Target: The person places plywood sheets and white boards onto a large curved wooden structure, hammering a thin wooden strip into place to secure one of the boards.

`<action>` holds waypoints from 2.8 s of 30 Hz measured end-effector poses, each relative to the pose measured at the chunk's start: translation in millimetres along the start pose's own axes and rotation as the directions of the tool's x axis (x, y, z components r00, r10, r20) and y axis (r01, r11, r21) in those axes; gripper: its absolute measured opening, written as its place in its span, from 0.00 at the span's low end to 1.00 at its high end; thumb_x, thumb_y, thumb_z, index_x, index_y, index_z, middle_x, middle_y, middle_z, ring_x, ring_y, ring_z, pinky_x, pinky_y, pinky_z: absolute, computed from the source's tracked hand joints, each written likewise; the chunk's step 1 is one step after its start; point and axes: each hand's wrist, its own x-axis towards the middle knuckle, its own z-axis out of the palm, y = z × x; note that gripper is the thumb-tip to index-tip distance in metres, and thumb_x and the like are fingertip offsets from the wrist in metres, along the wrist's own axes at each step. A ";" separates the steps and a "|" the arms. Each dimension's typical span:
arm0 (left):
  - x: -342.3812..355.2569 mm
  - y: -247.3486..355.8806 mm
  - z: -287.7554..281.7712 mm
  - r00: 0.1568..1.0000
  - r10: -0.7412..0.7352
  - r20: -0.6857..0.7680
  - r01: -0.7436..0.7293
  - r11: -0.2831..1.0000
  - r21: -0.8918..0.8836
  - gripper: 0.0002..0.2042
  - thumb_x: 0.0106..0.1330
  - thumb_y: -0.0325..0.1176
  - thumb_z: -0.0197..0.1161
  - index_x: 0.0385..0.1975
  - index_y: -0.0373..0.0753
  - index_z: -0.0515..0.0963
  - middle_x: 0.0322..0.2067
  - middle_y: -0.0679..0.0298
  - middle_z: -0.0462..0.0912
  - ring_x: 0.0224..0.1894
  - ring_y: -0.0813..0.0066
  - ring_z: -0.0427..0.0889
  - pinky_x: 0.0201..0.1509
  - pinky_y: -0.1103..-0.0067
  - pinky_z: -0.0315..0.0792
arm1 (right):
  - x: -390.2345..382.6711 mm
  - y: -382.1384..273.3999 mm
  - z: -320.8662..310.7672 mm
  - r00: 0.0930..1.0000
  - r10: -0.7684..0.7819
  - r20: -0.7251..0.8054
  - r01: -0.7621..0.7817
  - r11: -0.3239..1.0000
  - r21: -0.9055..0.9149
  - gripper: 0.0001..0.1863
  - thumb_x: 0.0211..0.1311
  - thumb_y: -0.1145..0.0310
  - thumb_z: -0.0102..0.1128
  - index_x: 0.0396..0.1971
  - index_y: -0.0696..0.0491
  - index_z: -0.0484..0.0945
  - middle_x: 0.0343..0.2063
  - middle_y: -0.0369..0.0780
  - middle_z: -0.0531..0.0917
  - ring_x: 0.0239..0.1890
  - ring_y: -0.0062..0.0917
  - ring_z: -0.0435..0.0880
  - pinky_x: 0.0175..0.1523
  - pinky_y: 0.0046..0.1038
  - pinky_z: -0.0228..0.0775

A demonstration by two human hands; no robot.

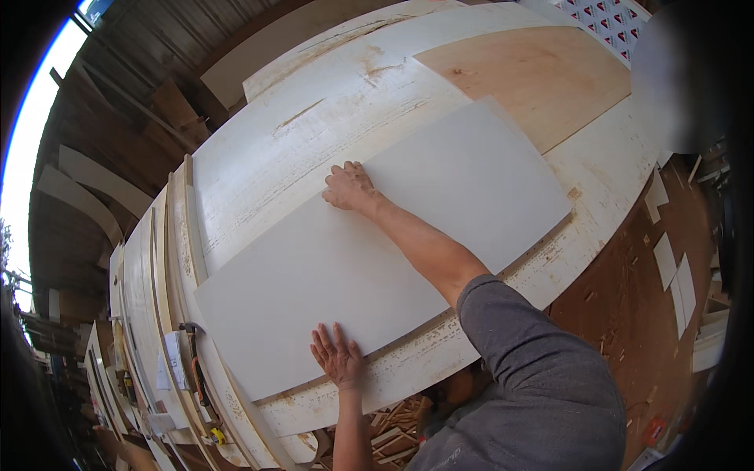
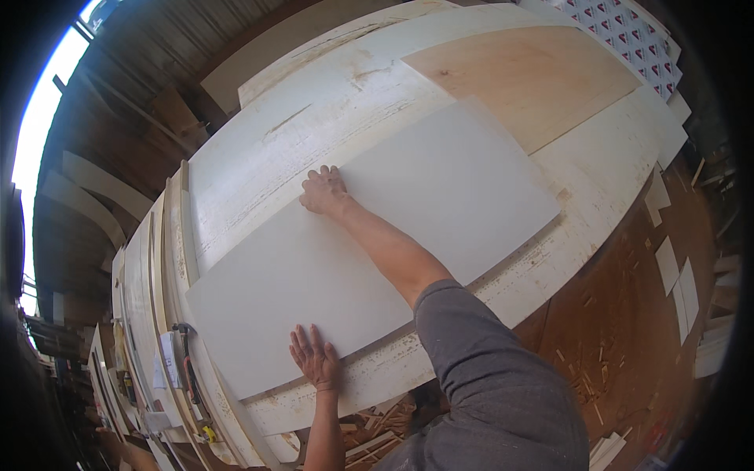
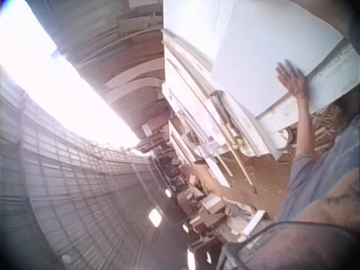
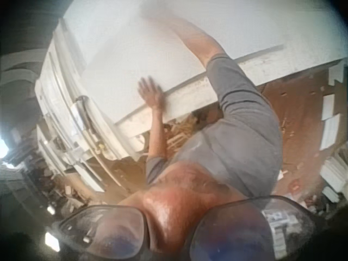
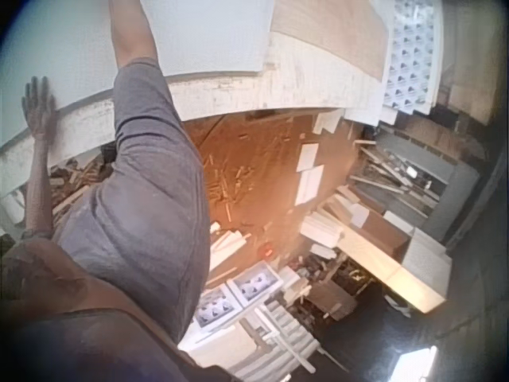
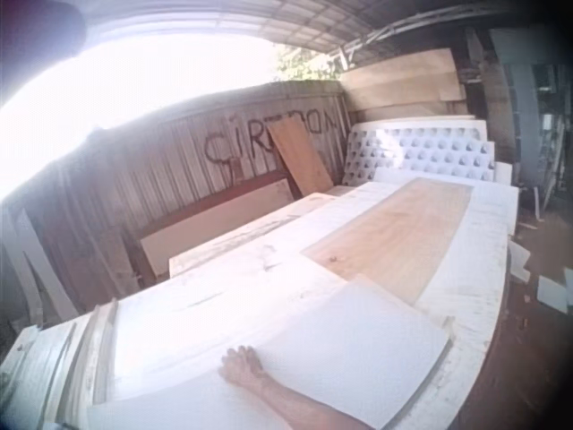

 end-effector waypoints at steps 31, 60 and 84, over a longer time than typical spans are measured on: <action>-55.8 -215.4 -154.9 0.831 -0.446 -0.333 0.289 0.857 -0.427 0.29 0.71 0.51 0.47 0.58 0.30 0.68 0.57 0.46 0.69 0.56 0.56 0.71 0.56 0.67 0.69 | -399.5 -97.8 -178.0 0.654 -0.516 -0.554 0.354 0.855 -0.379 0.32 0.51 0.32 0.52 0.19 0.51 0.74 0.15 0.34 0.76 0.24 0.23 0.79 0.36 0.28 0.71; -147.5 758.6 -192.1 0.809 0.511 -0.291 -0.527 0.409 -0.745 0.31 0.72 0.56 0.43 0.43 0.26 0.75 0.35 0.47 0.79 0.38 0.54 0.77 0.45 0.67 0.72 | -1219.6 359.4 -170.9 -0.039 0.892 -0.450 -0.684 0.304 0.663 0.33 0.49 0.37 0.65 0.18 0.55 0.67 0.15 0.40 0.69 0.21 0.31 0.70 0.29 0.34 0.62; -391.8 1555.1 -160.5 0.300 0.898 -0.322 -0.756 0.018 -0.654 0.33 0.71 0.60 0.42 0.42 0.31 0.82 0.28 0.50 0.85 0.29 0.58 0.83 0.33 0.66 0.74 | -1541.4 715.5 -137.6 -0.928 0.187 -0.324 -0.362 -0.235 0.902 0.21 0.62 0.63 0.59 0.50 0.60 0.70 0.44 0.48 0.75 0.45 0.36 0.75 0.50 0.35 0.69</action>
